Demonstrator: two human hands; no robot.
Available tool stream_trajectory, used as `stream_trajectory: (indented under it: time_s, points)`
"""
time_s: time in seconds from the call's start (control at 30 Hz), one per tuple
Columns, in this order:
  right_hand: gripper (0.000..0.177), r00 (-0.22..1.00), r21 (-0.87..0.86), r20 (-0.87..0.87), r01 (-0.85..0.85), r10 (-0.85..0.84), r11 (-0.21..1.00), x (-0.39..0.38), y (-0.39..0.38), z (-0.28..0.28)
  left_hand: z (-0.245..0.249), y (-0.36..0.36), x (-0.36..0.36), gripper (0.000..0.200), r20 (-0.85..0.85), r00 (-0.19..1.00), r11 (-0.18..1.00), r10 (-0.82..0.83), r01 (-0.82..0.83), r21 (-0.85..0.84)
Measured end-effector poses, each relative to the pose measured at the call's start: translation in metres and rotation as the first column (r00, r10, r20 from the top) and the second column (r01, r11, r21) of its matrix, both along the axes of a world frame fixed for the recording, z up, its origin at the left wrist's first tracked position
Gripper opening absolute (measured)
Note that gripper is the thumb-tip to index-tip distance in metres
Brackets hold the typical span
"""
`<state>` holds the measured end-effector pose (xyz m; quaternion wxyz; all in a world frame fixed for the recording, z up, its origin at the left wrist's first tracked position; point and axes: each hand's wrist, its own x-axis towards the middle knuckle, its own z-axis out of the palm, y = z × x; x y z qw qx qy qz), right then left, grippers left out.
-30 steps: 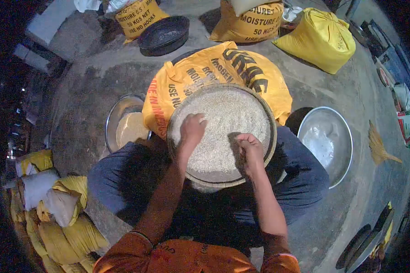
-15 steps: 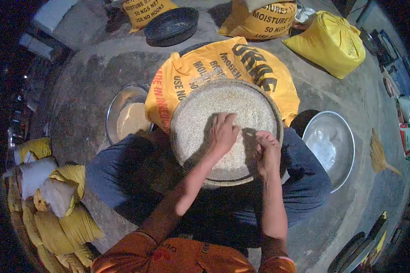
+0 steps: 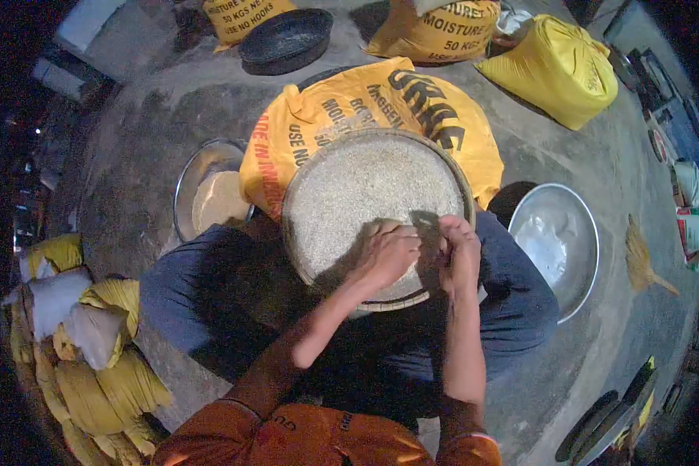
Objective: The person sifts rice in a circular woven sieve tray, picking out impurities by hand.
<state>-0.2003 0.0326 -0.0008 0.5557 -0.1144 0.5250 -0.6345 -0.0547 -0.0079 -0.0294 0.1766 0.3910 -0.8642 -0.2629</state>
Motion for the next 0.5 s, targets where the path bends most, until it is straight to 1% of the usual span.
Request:
stream_trajectory:
  time_s: [0.03,0.1,0.13,0.2,0.23,0.3,0.33,0.4,0.43,0.5]
  points:
    - [0.012,1.0,-0.002,-0.014,0.002,-0.002,1.0,-0.002,0.001,-0.001,0.002,0.007,0.011,0.011,0.001,1.0,1.0,-0.007,0.007,0.006]
    - [0.01,1.0,0.004,-0.005,0.002,-0.002,1.0,-0.002,0.002,0.001,0.008,0.013,0.033,0.009,-0.11,0.993,0.98,0.039,-0.059,-0.192]
    - [0.008,1.0,0.004,0.002,-0.005,0.005,1.0,-0.002,0.001,0.003,0.012,0.01,0.043,0.009,-0.11,0.993,0.98,0.03,-0.051,-0.193]
    - [0.009,1.0,0.006,-0.021,0.005,-0.005,1.0,-0.003,0.001,-0.002,0.018,0.006,0.063,0.009,0.028,0.998,0.988,0.05,-0.045,-0.148]
    - [0.009,0.999,0.004,-0.043,0.01,-0.009,1.0,-0.002,0.0,-0.003,0.017,-0.001,0.071,0.009,0.029,0.999,0.988,0.045,-0.04,-0.15]
    - [0.008,1.0,0.006,-0.024,-0.008,0.008,1.0,0.004,0.0,0.003,0.009,-0.024,0.08,0.009,-0.029,0.977,0.976,0.212,-0.213,-0.041]
    - [0.008,1.0,0.004,-0.01,-0.028,0.029,1.0,0.006,0.0,0.006,0.001,-0.037,0.079,0.009,-0.029,0.977,0.976,0.212,-0.213,-0.044]
    - [0.007,0.999,-0.001,0.01,-0.049,0.049,0.999,0.007,0.003,0.004,-0.011,-0.064,0.073,0.01,-0.162,0.916,0.93,0.367,-0.364,0.049]
    - [0.008,0.997,-0.004,0.033,-0.069,0.069,0.998,0.008,0.004,0.001,-0.011,-0.074,0.068,0.01,-0.166,0.916,0.931,0.364,-0.362,0.045]
    - [0.009,0.999,0.007,0.007,-0.051,0.051,0.999,0.009,0.003,-0.008,-0.012,-0.085,0.056,0.012,-0.011,0.91,0.909,0.415,-0.414,0.043]
